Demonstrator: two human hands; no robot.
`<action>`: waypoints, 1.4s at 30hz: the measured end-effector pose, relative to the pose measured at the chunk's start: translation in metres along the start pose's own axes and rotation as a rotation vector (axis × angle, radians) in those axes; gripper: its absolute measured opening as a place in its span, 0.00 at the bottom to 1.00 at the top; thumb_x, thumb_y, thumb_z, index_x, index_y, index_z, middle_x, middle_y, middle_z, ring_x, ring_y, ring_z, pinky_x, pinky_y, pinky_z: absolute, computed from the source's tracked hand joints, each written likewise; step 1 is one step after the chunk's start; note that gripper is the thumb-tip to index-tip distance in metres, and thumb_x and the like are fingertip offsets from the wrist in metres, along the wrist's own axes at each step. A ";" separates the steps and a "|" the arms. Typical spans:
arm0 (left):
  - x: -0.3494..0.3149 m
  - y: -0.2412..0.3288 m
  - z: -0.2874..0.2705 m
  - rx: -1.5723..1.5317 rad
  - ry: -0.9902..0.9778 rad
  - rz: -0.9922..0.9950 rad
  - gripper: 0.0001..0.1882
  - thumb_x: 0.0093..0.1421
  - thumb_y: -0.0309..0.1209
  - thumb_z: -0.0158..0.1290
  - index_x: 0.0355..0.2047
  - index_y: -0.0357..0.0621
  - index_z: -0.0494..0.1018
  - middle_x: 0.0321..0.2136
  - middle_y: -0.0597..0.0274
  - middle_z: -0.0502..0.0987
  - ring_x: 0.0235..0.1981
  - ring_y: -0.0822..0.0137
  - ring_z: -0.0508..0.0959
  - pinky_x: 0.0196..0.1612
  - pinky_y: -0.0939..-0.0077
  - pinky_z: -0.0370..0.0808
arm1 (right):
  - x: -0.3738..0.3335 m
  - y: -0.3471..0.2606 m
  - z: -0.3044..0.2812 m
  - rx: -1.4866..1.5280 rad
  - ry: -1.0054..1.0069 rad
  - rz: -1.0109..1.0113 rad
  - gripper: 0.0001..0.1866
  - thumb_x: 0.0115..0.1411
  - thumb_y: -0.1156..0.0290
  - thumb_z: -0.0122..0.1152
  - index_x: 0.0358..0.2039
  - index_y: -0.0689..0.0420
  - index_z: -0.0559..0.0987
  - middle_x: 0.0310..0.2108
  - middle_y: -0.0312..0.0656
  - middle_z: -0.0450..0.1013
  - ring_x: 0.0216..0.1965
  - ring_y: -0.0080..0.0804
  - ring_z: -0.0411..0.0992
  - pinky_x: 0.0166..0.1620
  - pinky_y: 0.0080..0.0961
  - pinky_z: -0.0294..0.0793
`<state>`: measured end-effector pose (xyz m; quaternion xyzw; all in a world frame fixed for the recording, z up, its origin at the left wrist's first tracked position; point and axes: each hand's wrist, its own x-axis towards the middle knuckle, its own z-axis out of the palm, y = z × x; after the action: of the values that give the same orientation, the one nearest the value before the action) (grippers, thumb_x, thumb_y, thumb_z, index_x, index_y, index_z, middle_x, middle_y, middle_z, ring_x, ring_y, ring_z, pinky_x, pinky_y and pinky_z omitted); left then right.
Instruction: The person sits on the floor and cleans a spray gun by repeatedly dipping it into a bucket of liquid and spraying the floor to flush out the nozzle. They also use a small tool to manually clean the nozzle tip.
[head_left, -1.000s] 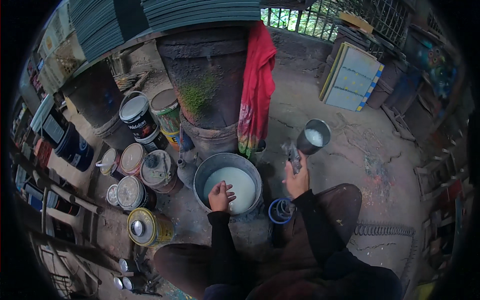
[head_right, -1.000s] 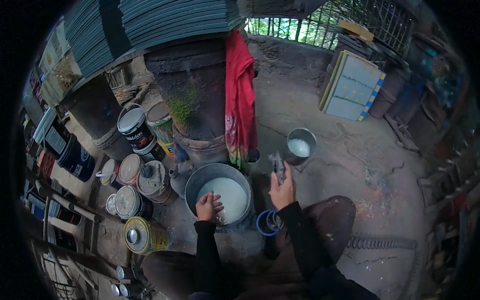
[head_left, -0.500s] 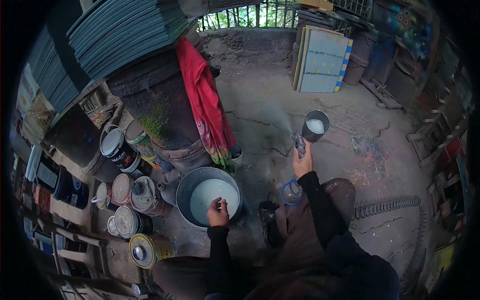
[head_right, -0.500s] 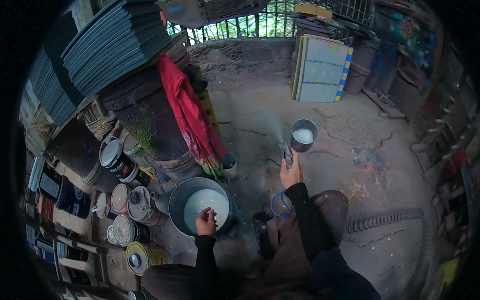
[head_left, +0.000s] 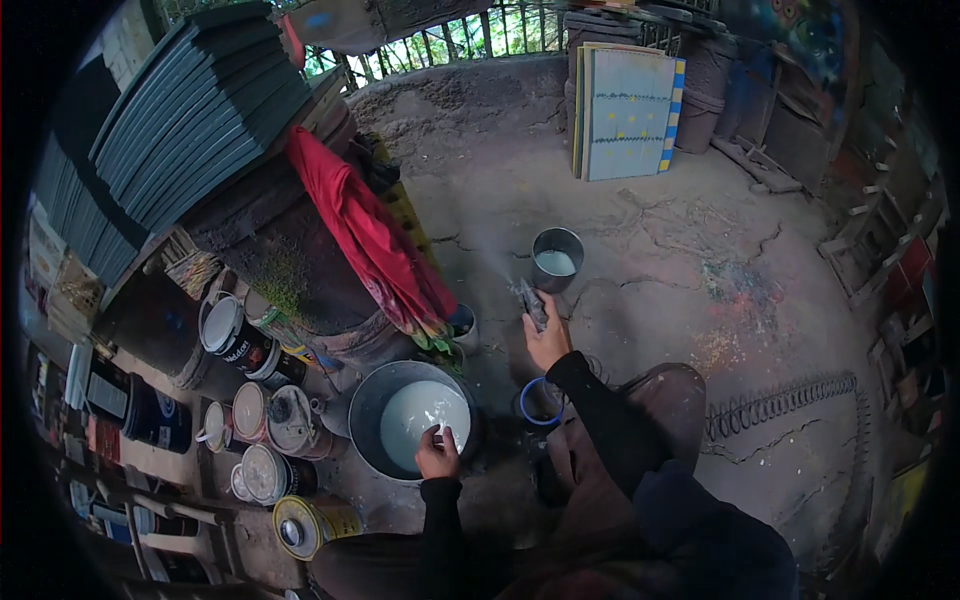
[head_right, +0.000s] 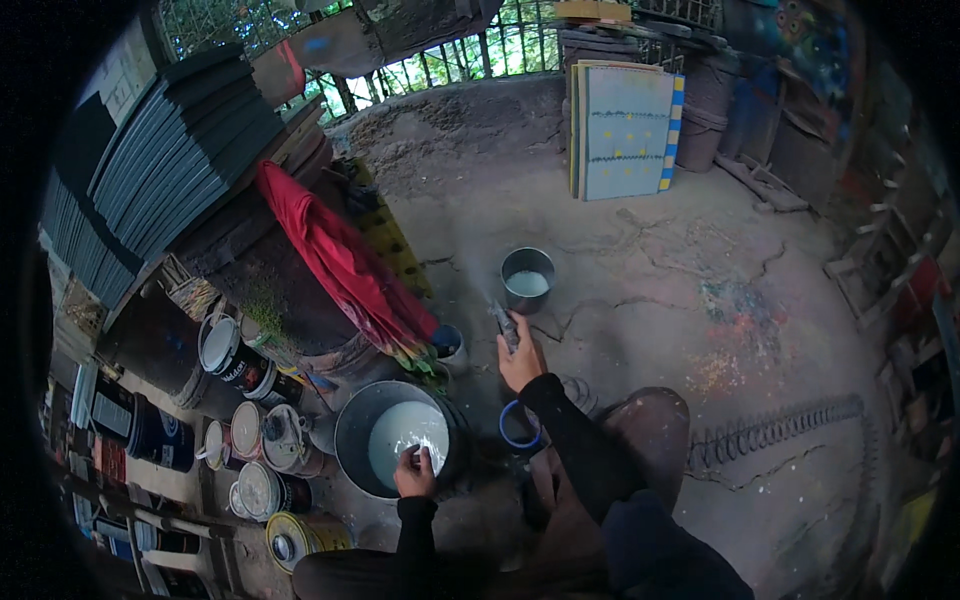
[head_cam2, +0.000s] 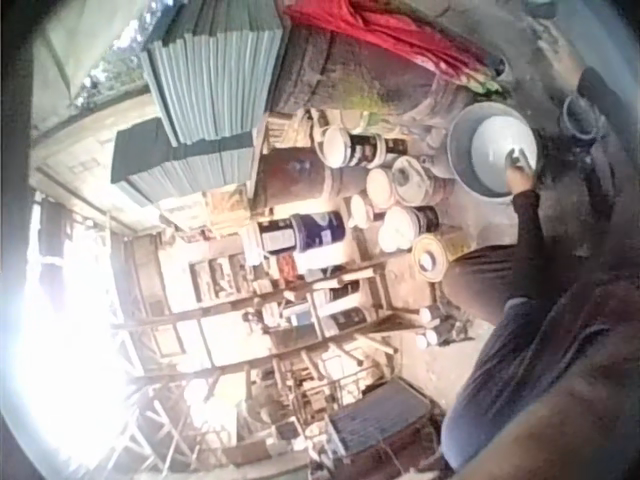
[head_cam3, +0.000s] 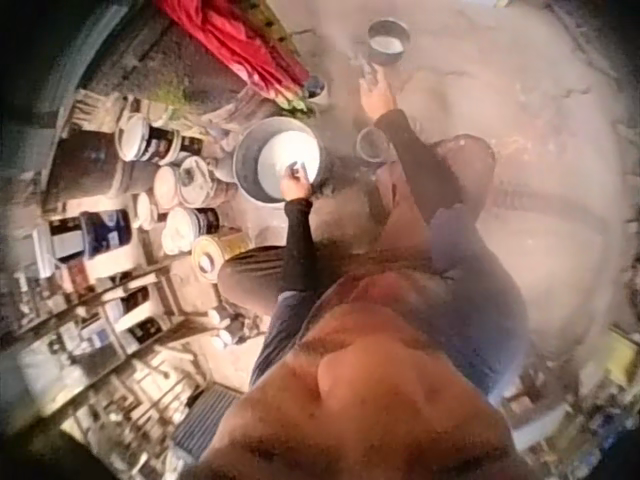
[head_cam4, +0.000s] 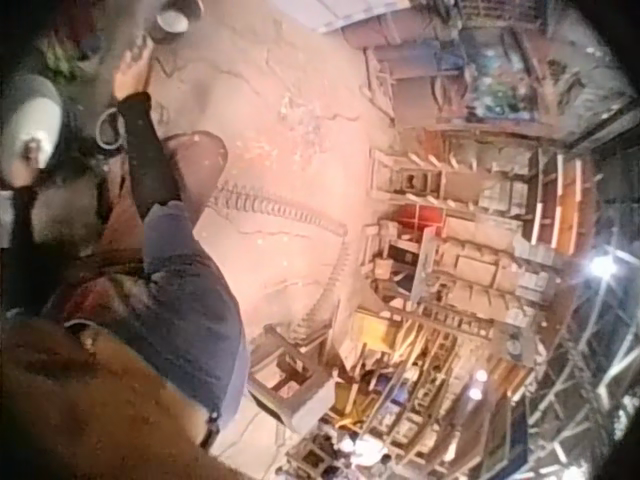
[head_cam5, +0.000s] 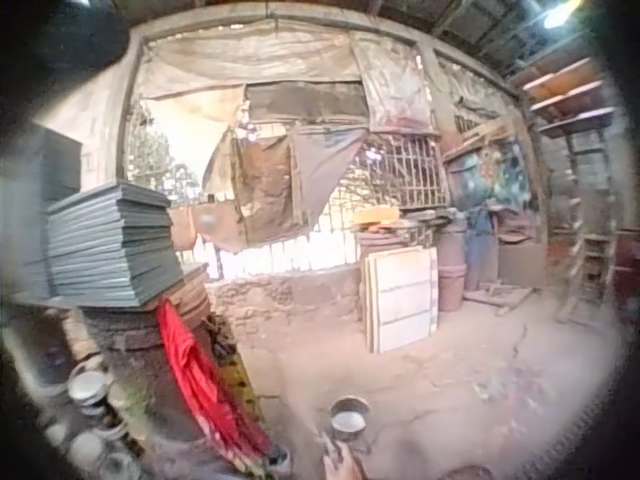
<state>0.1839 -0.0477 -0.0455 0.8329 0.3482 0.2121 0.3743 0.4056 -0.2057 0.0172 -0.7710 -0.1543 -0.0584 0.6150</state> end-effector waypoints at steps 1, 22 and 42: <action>0.000 0.001 0.001 -0.001 -0.001 -0.012 0.16 0.55 0.38 0.53 0.36 0.36 0.73 0.21 0.51 0.76 0.23 0.58 0.78 0.30 0.68 0.73 | 0.003 0.003 0.007 0.033 0.003 -0.069 0.23 0.56 0.73 0.53 0.52 0.54 0.61 0.42 0.58 0.68 0.44 0.56 0.67 0.43 0.37 0.67; 0.000 0.006 0.006 0.086 0.028 0.012 0.19 0.53 0.40 0.55 0.33 0.34 0.73 0.17 0.52 0.75 0.19 0.56 0.76 0.26 0.65 0.72 | 0.086 0.087 -0.014 -0.276 0.246 -0.057 0.26 0.55 0.73 0.50 0.55 0.53 0.57 0.47 0.56 0.67 0.46 0.58 0.65 0.46 0.42 0.65; 0.003 -0.005 0.009 0.139 0.037 0.023 0.19 0.53 0.43 0.55 0.32 0.36 0.74 0.16 0.52 0.74 0.19 0.57 0.76 0.27 0.64 0.71 | 0.056 0.078 -0.024 0.067 0.104 0.050 0.25 0.57 0.69 0.53 0.54 0.58 0.60 0.42 0.56 0.68 0.45 0.51 0.68 0.45 0.34 0.67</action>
<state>0.1891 -0.0475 -0.0554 0.8566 0.3596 0.2071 0.3066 0.4856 -0.2349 -0.0340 -0.7494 -0.1049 -0.0779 0.6491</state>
